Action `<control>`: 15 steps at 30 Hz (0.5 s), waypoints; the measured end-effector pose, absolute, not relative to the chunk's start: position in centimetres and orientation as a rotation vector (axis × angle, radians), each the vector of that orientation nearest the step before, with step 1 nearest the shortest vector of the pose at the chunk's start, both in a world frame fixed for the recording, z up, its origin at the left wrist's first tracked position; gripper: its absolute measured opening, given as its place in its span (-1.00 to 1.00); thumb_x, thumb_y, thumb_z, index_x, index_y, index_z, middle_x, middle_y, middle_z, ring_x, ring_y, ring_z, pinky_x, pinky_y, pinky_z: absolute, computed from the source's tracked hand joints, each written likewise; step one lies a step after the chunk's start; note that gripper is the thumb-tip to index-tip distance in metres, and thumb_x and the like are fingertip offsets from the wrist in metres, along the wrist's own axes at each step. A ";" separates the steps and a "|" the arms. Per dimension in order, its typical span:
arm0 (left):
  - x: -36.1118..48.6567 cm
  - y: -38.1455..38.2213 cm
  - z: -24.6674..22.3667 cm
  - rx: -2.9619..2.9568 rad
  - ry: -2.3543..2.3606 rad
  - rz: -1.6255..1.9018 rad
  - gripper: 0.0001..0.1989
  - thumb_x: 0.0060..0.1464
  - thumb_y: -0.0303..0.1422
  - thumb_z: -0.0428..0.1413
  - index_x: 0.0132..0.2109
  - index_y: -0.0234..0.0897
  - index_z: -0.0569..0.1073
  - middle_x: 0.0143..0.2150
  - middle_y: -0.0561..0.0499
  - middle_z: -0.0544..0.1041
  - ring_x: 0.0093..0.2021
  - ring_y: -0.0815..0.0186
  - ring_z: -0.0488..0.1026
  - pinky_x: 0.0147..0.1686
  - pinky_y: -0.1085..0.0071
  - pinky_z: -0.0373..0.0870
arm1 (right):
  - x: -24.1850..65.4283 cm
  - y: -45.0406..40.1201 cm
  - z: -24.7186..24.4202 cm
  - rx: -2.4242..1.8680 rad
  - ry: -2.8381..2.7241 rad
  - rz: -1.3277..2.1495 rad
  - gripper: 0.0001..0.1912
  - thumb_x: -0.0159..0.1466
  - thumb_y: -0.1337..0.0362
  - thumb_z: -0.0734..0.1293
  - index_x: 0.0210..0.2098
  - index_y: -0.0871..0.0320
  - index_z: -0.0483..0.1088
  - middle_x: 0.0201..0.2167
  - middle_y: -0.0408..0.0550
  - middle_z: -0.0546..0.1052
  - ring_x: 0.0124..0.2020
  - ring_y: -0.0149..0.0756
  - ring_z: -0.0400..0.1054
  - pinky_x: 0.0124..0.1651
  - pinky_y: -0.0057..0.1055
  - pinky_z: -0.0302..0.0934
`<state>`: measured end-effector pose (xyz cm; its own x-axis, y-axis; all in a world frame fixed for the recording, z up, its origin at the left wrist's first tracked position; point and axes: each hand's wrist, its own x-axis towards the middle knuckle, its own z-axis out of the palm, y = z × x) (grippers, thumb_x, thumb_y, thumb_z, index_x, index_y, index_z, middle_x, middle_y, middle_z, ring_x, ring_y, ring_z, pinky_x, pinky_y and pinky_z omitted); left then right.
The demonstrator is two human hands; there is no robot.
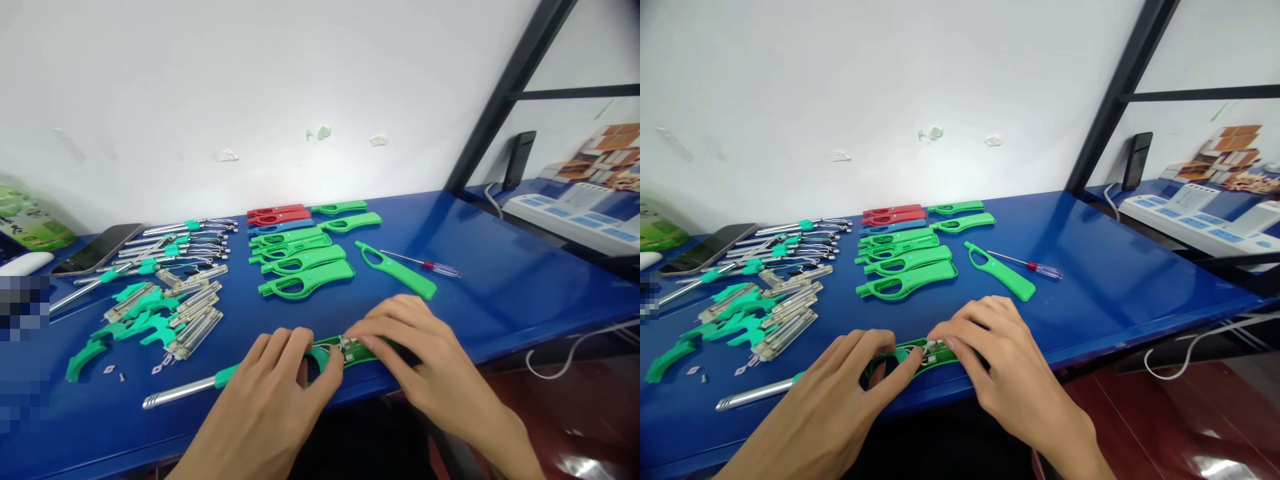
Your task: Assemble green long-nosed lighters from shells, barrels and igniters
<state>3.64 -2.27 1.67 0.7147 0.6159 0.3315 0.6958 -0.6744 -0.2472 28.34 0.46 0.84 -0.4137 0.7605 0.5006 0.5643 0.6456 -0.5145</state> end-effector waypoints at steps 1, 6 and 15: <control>3.6 -2.3 1.6 -2.563 -1.016 -0.320 -0.46 0.18 -0.60 0.04 0.28 -0.22 0.38 -0.06 -0.15 0.45 -0.19 0.09 0.43 -0.25 0.15 0.56 | 28.3 0.4 0.9 -1.030 -2.128 0.322 -0.79 0.55 0.34 0.26 -0.02 -0.05 0.52 -0.13 -0.15 0.62 -0.10 -0.27 0.48 0.04 -0.20 0.23; 3.4 -2.6 1.5 -2.559 -1.059 -0.358 -0.46 0.19 -0.60 0.03 0.27 -0.19 0.42 -0.04 -0.14 0.49 -0.17 0.10 0.45 -0.19 0.15 0.56 | 28.0 0.3 0.8 -1.057 -2.137 0.290 -0.81 0.54 0.35 0.28 -0.04 -0.04 0.50 -0.11 -0.24 0.67 -0.12 -0.32 0.54 0.35 -0.11 0.13; 2.9 -2.3 0.3 -2.501 -1.014 -0.548 -0.59 0.39 -0.39 0.04 0.30 -0.11 0.48 0.05 -0.15 0.56 0.05 0.07 0.51 0.02 0.20 0.51 | 32.1 2.2 2.6 -1.403 -1.771 -0.027 -0.76 0.53 0.12 0.27 0.02 -0.05 0.57 -0.03 -0.12 0.71 0.01 -0.14 0.61 0.13 -0.18 0.42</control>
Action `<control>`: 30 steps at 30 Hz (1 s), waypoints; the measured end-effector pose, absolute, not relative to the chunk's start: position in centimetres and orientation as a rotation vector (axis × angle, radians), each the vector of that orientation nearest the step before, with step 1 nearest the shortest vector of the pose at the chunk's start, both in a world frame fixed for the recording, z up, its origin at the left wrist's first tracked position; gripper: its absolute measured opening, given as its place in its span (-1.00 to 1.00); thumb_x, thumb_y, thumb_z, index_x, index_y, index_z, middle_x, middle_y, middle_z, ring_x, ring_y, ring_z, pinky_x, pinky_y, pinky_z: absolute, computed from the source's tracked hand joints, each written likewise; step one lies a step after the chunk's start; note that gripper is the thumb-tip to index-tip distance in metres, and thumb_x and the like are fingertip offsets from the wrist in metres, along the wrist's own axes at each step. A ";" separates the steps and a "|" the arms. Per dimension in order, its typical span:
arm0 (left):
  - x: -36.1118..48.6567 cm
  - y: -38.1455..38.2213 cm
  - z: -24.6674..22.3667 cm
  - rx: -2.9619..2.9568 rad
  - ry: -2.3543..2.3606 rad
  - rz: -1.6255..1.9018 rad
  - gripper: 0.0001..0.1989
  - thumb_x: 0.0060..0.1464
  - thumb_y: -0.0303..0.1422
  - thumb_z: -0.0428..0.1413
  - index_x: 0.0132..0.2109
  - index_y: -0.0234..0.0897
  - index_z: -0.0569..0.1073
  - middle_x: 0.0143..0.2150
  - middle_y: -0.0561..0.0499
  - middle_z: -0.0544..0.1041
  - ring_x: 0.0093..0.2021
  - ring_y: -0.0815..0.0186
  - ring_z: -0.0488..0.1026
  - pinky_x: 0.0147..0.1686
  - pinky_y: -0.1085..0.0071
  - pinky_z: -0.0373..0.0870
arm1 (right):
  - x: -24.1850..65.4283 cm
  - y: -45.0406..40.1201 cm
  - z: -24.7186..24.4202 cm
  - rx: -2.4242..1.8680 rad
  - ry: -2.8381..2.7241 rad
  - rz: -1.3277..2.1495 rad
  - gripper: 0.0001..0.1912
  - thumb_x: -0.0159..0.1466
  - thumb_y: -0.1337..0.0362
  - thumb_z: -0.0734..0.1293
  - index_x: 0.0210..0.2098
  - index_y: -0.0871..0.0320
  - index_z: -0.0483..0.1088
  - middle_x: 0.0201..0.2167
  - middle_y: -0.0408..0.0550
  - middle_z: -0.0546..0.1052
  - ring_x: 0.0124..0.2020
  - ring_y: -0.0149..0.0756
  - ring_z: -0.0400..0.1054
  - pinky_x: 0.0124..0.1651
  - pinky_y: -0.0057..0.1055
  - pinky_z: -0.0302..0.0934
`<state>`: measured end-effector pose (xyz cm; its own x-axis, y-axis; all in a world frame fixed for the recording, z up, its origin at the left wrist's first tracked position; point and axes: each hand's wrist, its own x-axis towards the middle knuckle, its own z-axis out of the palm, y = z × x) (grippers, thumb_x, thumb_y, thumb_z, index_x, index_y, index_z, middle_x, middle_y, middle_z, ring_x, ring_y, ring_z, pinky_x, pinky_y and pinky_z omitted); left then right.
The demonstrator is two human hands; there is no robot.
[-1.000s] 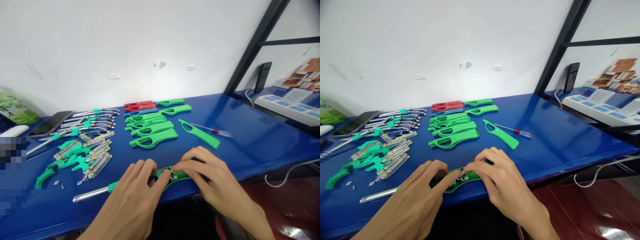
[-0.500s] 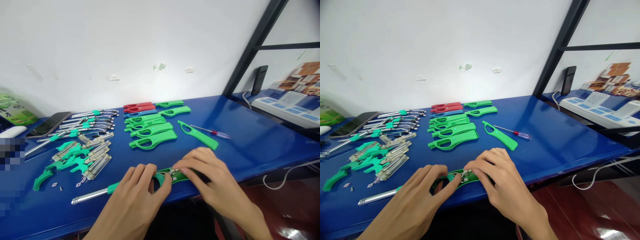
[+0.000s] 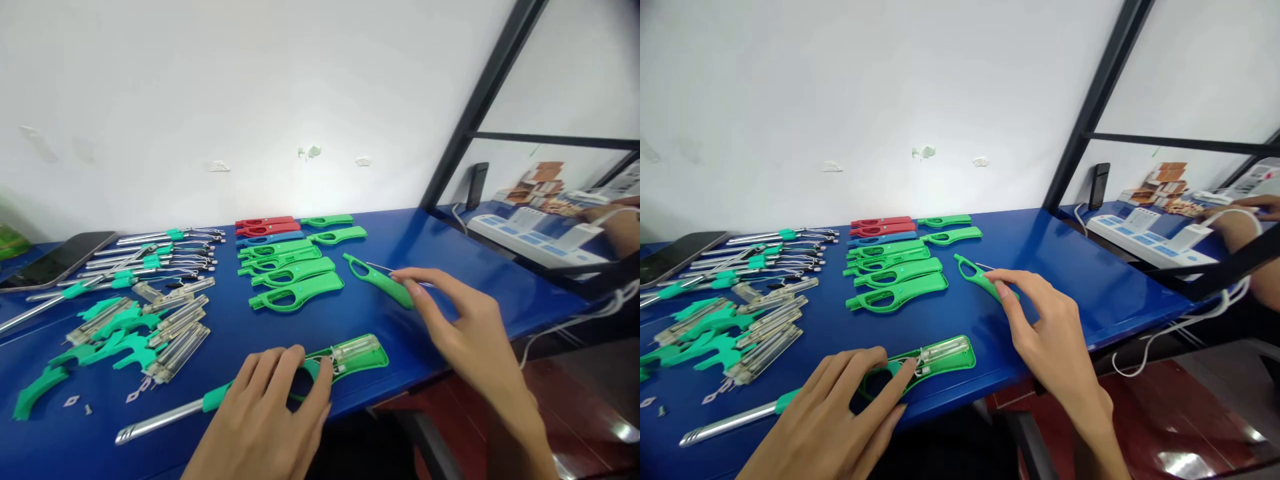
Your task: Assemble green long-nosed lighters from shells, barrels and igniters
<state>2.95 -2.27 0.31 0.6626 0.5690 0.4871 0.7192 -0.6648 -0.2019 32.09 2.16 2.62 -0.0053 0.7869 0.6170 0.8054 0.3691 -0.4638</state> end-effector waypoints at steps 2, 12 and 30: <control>2.8 -2.1 -0.1 -2.491 -0.994 -0.582 -0.60 0.40 -0.39 0.04 0.30 -0.10 0.48 0.04 -0.14 0.57 0.05 0.08 0.52 0.04 0.22 0.50 | 32.9 3.0 2.2 -1.492 -1.846 -0.109 -0.70 0.52 0.06 0.28 0.08 -0.01 0.58 0.03 -0.05 0.70 0.05 -0.06 0.60 0.12 -0.11 0.44; 2.3 -2.2 -1.8 -2.372 -0.925 -0.617 -0.53 0.43 -0.37 0.04 0.41 -0.28 0.38 0.08 -0.18 0.63 0.05 0.05 0.61 0.04 0.17 0.53 | 32.5 5.1 0.2 -1.621 -1.892 -0.148 -0.73 0.48 0.10 0.33 0.05 0.01 0.58 -0.10 -0.01 0.73 -0.13 0.00 0.61 -0.09 -0.13 0.44; 1.5 -2.6 -1.4 -2.497 -1.063 -0.916 -0.56 0.45 -0.45 0.02 0.39 -0.21 0.40 0.15 -0.12 0.56 0.13 0.18 0.54 0.08 0.31 0.53 | 31.5 0.9 3.1 -0.916 -1.091 1.288 -0.53 0.40 0.04 0.49 0.23 -0.04 0.44 0.05 0.05 0.71 -0.08 -0.17 0.70 0.01 -0.24 0.62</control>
